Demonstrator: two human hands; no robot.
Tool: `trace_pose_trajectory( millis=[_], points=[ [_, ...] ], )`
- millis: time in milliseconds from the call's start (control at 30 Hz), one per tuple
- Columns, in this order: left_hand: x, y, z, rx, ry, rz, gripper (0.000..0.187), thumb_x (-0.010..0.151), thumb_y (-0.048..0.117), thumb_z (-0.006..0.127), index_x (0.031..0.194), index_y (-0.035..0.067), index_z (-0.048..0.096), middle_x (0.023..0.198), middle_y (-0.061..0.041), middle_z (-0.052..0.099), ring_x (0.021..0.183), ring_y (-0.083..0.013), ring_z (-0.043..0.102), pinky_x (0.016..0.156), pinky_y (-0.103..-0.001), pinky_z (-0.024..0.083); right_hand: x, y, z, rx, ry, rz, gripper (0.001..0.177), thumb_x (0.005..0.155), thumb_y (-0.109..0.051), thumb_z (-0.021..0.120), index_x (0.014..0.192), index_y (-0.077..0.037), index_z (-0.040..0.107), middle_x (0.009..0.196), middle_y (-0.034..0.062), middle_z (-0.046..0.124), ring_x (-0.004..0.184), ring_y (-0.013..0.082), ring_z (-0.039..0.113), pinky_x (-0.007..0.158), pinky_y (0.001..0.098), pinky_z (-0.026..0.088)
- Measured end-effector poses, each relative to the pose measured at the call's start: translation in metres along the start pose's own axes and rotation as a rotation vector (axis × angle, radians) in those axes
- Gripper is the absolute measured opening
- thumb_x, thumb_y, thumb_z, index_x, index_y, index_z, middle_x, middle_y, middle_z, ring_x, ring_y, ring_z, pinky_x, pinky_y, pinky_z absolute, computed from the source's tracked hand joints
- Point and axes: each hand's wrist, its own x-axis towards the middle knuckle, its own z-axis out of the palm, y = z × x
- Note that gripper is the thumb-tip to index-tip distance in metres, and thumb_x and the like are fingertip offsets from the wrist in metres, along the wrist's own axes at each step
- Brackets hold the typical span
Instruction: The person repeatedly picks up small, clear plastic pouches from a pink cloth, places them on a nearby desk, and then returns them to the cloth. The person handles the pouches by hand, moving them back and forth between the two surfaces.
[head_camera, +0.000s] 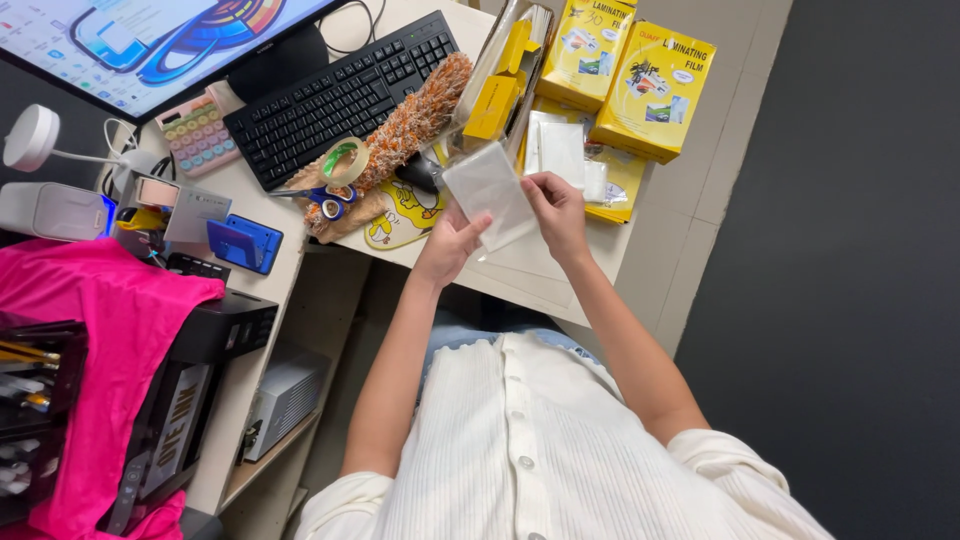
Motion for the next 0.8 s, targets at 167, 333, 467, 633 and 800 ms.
trace_pose_trajectory(
  millis=[167, 333, 467, 633, 800],
  points=[
    [-0.006, 0.011, 0.005, 0.114, -0.110, -0.017, 0.075, 0.090, -0.001, 0.073, 0.154, 0.002, 0.033, 0.147, -0.009, 0.054, 0.136, -0.0200, 0.054, 0.115, -0.036, 0.044, -0.009, -0.004, 0.003, -0.218, 0.078, -0.162, 0.016, 0.104, -0.015, 0.067, 0.100, 0.000, 0.068, 0.078, -0.0077, 0.056, 0.069, 0.0009, 0.044, 0.059, 0.0194, 0.036],
    [-0.005, 0.013, 0.002, 0.153, -0.076, -0.005, 0.078, 0.088, -0.003, 0.075, 0.154, 0.002, 0.034, 0.145, -0.010, 0.056, 0.132, -0.0207, 0.056, 0.114, -0.036, 0.045, -0.010, -0.023, 0.000, -0.308, 0.057, -0.135, 0.017, 0.106, -0.016, 0.064, 0.102, -0.001, 0.068, 0.070, -0.0069, 0.050, 0.063, 0.0014, 0.039, 0.055, 0.0204, 0.031],
    [-0.003, 0.018, 0.000, 0.202, -0.076, 0.069, 0.071, 0.091, 0.002, 0.075, 0.152, 0.003, 0.039, 0.142, -0.009, 0.059, 0.130, -0.0181, 0.058, 0.112, -0.034, 0.047, -0.007, -0.024, -0.009, -0.189, -0.079, 0.020, 0.016, 0.105, -0.016, 0.065, 0.098, -0.002, 0.067, 0.069, -0.0064, 0.054, 0.060, 0.0014, 0.044, 0.053, 0.0204, 0.036],
    [0.014, -0.018, -0.049, 0.033, 0.088, 0.028, 0.042, 0.119, 0.027, 0.066, 0.148, -0.001, 0.055, 0.111, -0.007, 0.057, 0.079, -0.0097, 0.043, 0.065, -0.025, 0.034, -0.003, -0.016, -0.014, -0.171, -0.147, 0.008, 0.016, 0.105, -0.015, 0.067, 0.097, -0.002, 0.067, 0.072, -0.0056, 0.056, 0.063, 0.0018, 0.047, 0.055, 0.0201, 0.038],
    [0.007, -0.003, -0.016, 0.243, 0.033, 0.019, 0.043, 0.107, 0.034, 0.062, 0.138, 0.003, 0.058, 0.122, -0.007, 0.069, 0.104, -0.0122, 0.067, 0.087, -0.029, 0.056, 0.005, -0.031, -0.006, 0.019, -0.137, 0.041, 0.012, 0.101, -0.014, 0.066, 0.107, -0.004, 0.067, 0.085, -0.0056, 0.064, 0.074, 0.0019, 0.056, 0.064, 0.0189, 0.046]
  ],
)
